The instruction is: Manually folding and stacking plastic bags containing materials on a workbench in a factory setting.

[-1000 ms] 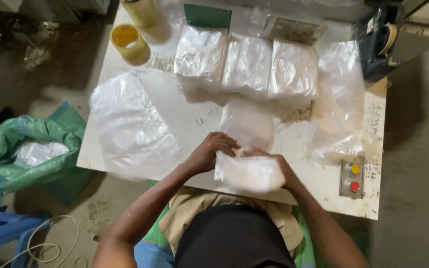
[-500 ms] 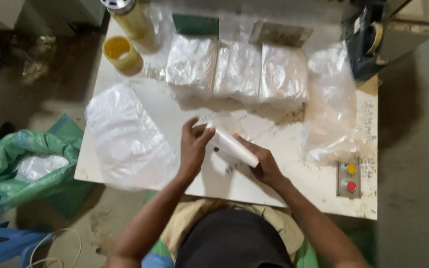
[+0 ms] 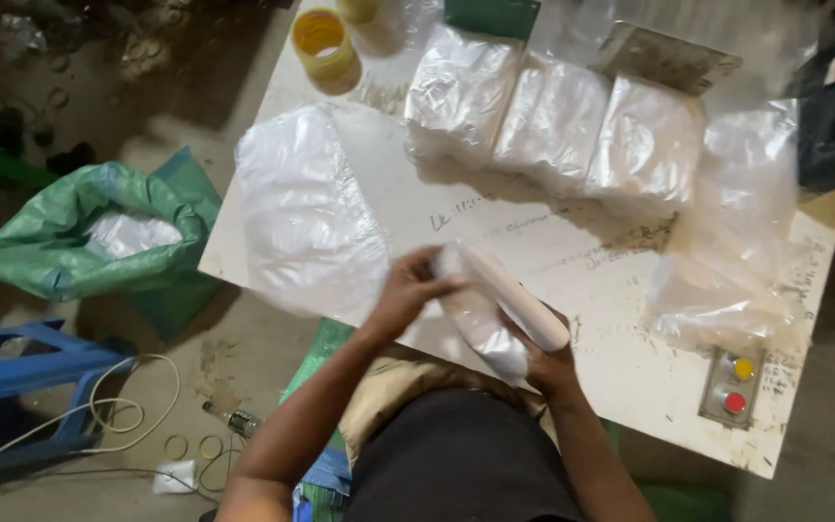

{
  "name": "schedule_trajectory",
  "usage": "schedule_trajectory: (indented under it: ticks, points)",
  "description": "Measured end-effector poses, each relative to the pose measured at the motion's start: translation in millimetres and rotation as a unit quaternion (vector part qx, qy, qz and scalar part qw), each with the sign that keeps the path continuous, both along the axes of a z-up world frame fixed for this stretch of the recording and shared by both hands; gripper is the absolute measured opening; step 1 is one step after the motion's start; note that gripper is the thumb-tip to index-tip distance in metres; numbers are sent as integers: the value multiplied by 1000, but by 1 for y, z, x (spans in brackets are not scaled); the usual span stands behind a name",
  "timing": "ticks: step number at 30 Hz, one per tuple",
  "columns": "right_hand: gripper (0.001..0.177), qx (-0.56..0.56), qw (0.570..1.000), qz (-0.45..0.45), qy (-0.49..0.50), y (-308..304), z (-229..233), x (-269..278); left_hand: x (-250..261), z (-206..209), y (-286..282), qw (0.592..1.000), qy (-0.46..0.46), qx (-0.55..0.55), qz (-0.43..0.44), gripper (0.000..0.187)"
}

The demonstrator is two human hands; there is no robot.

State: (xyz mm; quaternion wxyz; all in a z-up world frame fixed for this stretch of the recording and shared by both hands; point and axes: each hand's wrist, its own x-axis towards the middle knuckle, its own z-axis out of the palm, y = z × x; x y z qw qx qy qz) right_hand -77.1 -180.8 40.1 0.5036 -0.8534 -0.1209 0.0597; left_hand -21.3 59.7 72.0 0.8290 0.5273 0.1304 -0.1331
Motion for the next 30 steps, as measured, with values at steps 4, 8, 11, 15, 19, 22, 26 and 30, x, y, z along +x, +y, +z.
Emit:
schedule_trajectory:
  ticks: [4,8,11,15,19,22,26,30]
  points:
    - [40,317,943,-96,36,9,45,15,0,-22,104,938,-101,268,197,32]
    - [37,350,928,-131,20,-25,-14,20,-14,-48,177,797,55,568,197,35]
    - [41,312,944,-108,8,-14,20,16,-11,-29,169,668,-89,719,167,17]
    - [47,251,955,-152,52,-33,-4,0,2,-15,98,579,-273,748,174,9]
    - [53,206,901,-360,128,-75,-10,-6,15,27,2,861,-283,424,-6,24]
    - [53,169,829,-526,81,-101,40,-9,30,34,-43,981,-129,6,-148,27]
    - [33,33,902,-377,-210,-146,41,-30,43,-22,-68,881,220,-383,-171,64]
    - [55,-29,951,-158,-263,-91,64,-11,26,-51,-65,878,279,-385,-50,72]
